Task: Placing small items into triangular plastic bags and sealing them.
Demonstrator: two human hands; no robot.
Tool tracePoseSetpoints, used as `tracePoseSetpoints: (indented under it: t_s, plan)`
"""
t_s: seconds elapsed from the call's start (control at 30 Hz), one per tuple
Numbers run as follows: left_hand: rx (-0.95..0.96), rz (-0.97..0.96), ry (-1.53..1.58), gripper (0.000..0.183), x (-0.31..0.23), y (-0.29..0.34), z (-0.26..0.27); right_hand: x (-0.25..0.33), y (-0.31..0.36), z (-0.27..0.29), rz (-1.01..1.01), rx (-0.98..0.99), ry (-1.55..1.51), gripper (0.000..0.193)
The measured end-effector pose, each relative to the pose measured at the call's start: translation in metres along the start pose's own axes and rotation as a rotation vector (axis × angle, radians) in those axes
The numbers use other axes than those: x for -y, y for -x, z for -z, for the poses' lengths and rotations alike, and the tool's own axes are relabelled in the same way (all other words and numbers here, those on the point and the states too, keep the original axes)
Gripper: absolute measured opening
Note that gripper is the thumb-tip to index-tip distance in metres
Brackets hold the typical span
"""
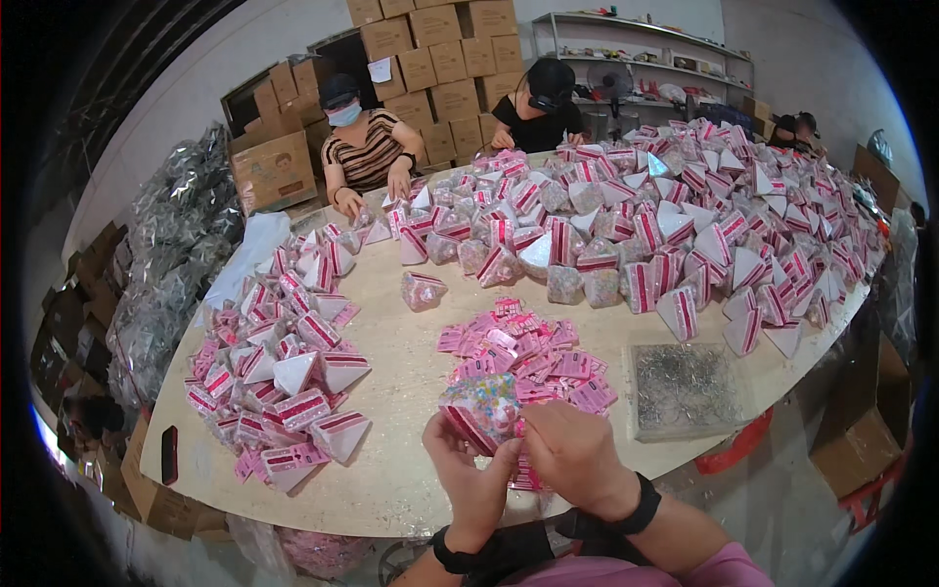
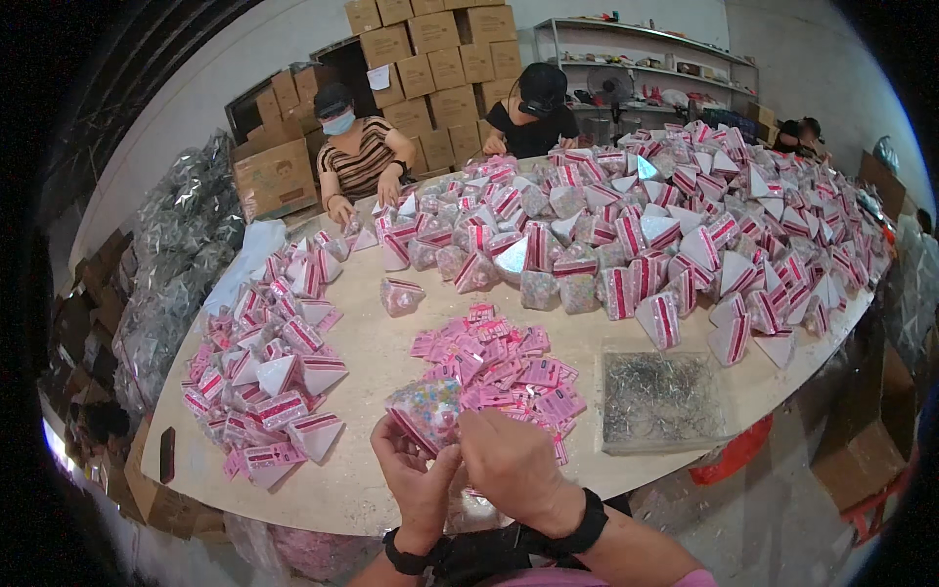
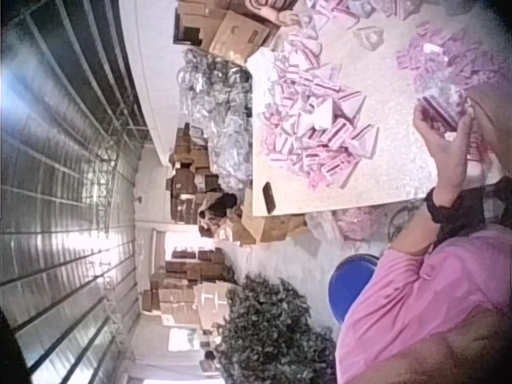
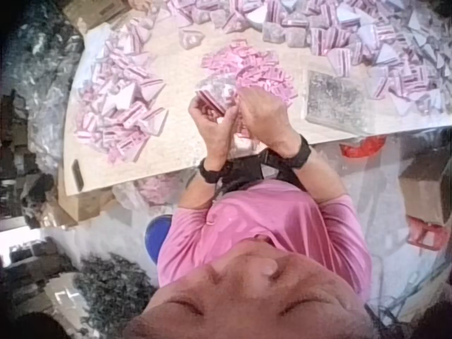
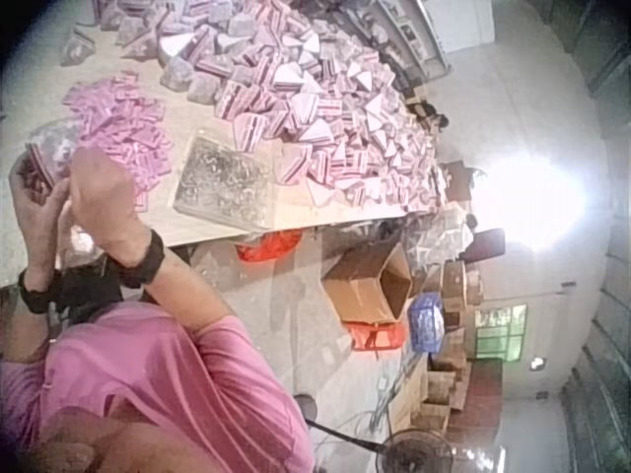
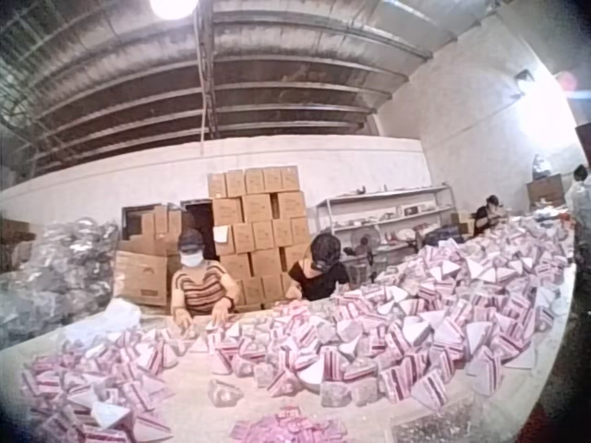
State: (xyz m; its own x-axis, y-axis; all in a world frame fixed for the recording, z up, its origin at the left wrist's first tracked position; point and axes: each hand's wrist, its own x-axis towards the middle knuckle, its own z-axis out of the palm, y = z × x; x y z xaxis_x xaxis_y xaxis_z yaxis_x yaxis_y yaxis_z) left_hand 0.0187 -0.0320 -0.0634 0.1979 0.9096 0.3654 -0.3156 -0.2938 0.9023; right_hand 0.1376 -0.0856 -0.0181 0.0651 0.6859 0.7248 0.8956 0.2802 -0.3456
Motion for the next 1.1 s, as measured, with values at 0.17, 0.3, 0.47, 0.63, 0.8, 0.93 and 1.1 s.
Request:
tracePoseSetpoints:
  t_s: [0.17, 0.3, 0.47, 0.63, 0.8, 0.93, 1.1]
  plan:
    - [-0.017, -0.069, -0.110, 0.081, 0.005, 0.000, -0.001, 0.002, -0.004, 0.010, -0.114, 0.067, -0.068, 0.013]
    - [-0.032, -0.117, -0.166, 0.082, 0.007, 0.000, 0.002, 0.000, -0.006, 0.009, -0.091, 0.104, -0.057, 0.015]
    - [-0.010, -0.107, -0.199, 0.082, 0.011, 0.000, 0.001, -0.006, -0.004, 0.009, -0.058, 0.091, -0.030, 0.016]
    - [-0.039, -0.194, -0.345, 0.083, 0.012, 0.000, 0.002, -0.004, -0.003, 0.008, -0.150, 0.131, -0.043, 0.015]
    - [-0.035, -0.196, -0.364, 0.083, 0.016, -0.003, 0.001, -0.010, 0.000, 0.000, -0.168, 0.116, -0.035, 0.014]
    - [-0.004, -0.153, -0.370, 0.081, 0.013, -0.004, -0.001, -0.017, 0.003, -0.006, -0.122, 0.060, -0.040, 0.011]
    - [0.012, -0.076, -0.303, 0.079, 0.011, -0.007, -0.003, -0.023, 0.003, -0.010, -0.110, 0.048, -0.061, 0.010]
